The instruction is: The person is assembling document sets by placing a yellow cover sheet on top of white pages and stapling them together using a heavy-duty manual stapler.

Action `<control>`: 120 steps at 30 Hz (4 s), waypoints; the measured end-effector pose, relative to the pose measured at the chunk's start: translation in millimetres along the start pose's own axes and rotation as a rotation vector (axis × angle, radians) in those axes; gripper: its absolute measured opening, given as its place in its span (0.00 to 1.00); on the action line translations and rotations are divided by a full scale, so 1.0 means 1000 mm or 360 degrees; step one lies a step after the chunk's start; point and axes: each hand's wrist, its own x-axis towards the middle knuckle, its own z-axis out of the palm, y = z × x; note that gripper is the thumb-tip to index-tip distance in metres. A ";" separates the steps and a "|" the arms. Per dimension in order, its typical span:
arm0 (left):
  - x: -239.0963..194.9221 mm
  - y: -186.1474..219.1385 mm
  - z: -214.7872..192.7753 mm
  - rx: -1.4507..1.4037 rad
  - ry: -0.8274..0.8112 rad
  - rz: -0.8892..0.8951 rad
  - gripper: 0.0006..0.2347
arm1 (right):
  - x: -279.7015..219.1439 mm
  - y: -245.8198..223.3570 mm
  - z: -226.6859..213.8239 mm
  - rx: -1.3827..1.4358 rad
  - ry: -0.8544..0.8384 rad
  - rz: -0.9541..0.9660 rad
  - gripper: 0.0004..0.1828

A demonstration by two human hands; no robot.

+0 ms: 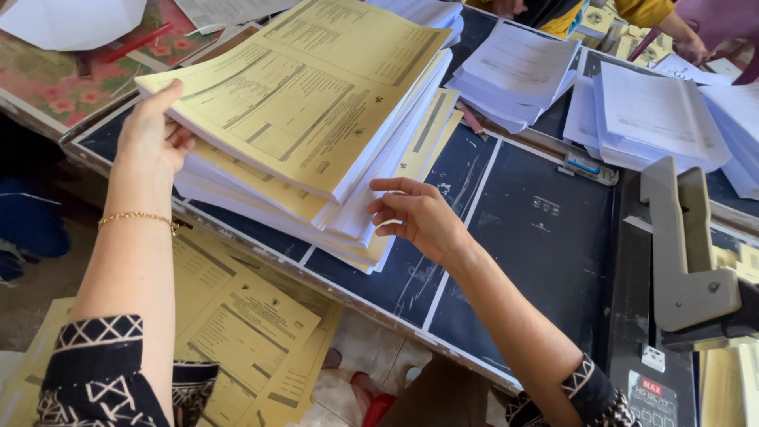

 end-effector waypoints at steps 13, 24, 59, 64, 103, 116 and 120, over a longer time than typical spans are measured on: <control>-0.069 -0.047 0.033 0.0054 -0.0199 0.0226 0.24 | 0.015 -0.031 -0.008 -0.0123 0.0504 0.0223 0.53; -0.163 -0.124 0.036 -0.0125 -0.0312 0.0722 0.40 | -0.020 -0.041 -0.020 -0.0009 0.0565 -0.0083 0.21; -0.279 -0.256 0.057 0.2382 -0.1682 0.0558 0.23 | -0.209 0.057 -0.174 -0.0197 0.1296 0.0314 0.26; -0.322 -0.279 0.180 0.1370 -0.1781 0.1546 0.10 | -0.215 0.122 -0.219 -0.1762 0.1503 0.0074 0.41; -0.256 -0.298 0.271 0.0514 -0.1929 0.0206 0.18 | -0.179 0.046 -0.184 0.0265 0.1208 -0.0635 0.13; -0.256 -0.308 0.273 0.0580 -0.1978 0.0179 0.15 | -0.187 0.071 -0.211 0.0094 0.1284 -0.0670 0.19; -0.255 -0.310 0.272 0.0760 -0.1952 0.0342 0.12 | -0.196 0.076 -0.222 -0.0167 0.1216 -0.0652 0.27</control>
